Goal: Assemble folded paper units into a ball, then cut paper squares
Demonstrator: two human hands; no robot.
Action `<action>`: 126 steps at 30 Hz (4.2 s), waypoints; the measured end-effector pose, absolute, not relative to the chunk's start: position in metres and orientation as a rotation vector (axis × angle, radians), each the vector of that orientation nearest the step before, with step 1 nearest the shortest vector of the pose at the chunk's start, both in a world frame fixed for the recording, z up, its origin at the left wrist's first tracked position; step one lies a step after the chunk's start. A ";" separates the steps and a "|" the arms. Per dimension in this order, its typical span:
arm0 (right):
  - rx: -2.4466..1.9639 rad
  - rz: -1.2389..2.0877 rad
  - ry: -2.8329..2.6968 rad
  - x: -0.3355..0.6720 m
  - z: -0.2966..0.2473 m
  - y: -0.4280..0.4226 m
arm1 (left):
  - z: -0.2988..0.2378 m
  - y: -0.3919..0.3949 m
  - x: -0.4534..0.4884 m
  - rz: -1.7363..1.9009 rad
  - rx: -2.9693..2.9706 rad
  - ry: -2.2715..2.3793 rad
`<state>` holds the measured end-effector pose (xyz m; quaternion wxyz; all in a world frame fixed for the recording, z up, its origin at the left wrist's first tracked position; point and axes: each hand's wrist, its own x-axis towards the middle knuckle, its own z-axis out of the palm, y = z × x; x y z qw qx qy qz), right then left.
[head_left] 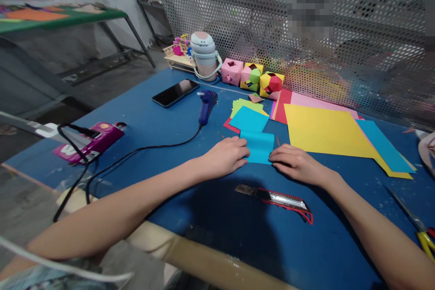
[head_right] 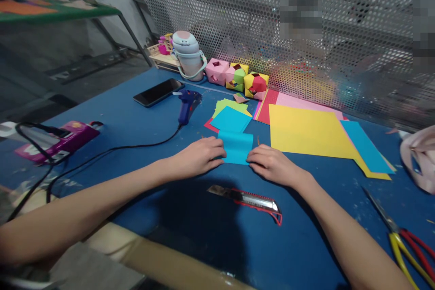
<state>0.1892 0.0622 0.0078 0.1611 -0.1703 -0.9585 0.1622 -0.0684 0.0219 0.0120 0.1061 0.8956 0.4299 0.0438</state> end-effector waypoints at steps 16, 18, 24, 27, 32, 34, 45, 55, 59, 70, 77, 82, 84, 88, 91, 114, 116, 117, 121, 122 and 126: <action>-0.470 0.406 -2.712 0.187 0.001 0.064 | 0.022 0.037 -0.089 0.237 2.368 1.011; -0.459 0.401 -2.709 0.187 0.001 0.064 | 0.022 0.037 -0.088 0.234 2.369 1.016; -0.451 0.408 -2.712 0.187 0.002 0.064 | 0.022 0.036 -0.087 0.227 2.369 1.018; -0.451 0.400 -2.718 0.187 0.003 0.064 | 0.022 0.037 -0.087 0.219 2.376 1.013; -0.461 0.383 -2.727 0.187 0.004 0.063 | 0.024 0.033 -0.085 0.154 2.481 1.046; -0.465 0.366 -2.737 0.186 0.004 0.063 | 0.025 0.027 -0.079 0.102 2.590 1.115; -0.549 0.042 -2.852 0.178 0.002 0.058 | 0.001 -0.001 -0.028 0.175 2.867 1.291; -0.613 0.235 -2.855 0.166 -0.004 0.067 | -0.003 -0.007 -0.018 0.224 2.808 1.318; -0.616 0.359 -2.891 0.156 -0.001 0.078 | -0.001 -0.009 -0.017 0.174 2.807 1.319; -0.577 0.446 -2.975 0.120 0.006 0.100 | -0.001 -0.010 -0.017 0.198 2.801 1.316; -0.549 0.468 -2.939 0.102 0.002 0.110 | 0.000 -0.010 -0.016 0.191 2.827 1.308; -0.543 0.548 -2.794 0.102 0.004 0.113 | -0.001 -0.010 -0.017 0.197 2.830 1.307; -0.600 0.554 -2.685 0.112 0.007 0.115 | -0.001 -0.009 -0.018 0.200 2.831 1.298; -0.803 0.533 -2.503 0.142 0.014 0.124 | 0.000 -0.008 -0.017 0.207 2.839 1.279; -0.923 0.598 -2.515 0.158 0.014 0.133 | 0.000 -0.008 -0.017 0.208 2.844 1.278; -1.127 -0.018 -2.683 0.116 -0.018 0.129 | -0.006 -0.008 -0.016 0.277 2.881 1.287; -1.134 -0.009 -2.680 0.113 -0.019 0.132 | -0.005 -0.008 -0.016 0.262 2.875 1.287; -1.138 -0.008 -2.678 0.112 -0.020 0.134 | -0.004 -0.008 -0.015 0.253 2.872 1.287; -1.143 -0.025 -2.652 0.109 -0.022 0.138 | -0.001 -0.007 -0.015 0.189 2.864 1.280; -1.142 -0.026 -2.648 0.108 -0.022 0.139 | 0.000 -0.007 -0.014 0.178 2.863 1.281; -1.168 -0.013 -2.644 0.106 -0.023 0.141 | 0.001 -0.007 -0.014 0.172 2.865 1.282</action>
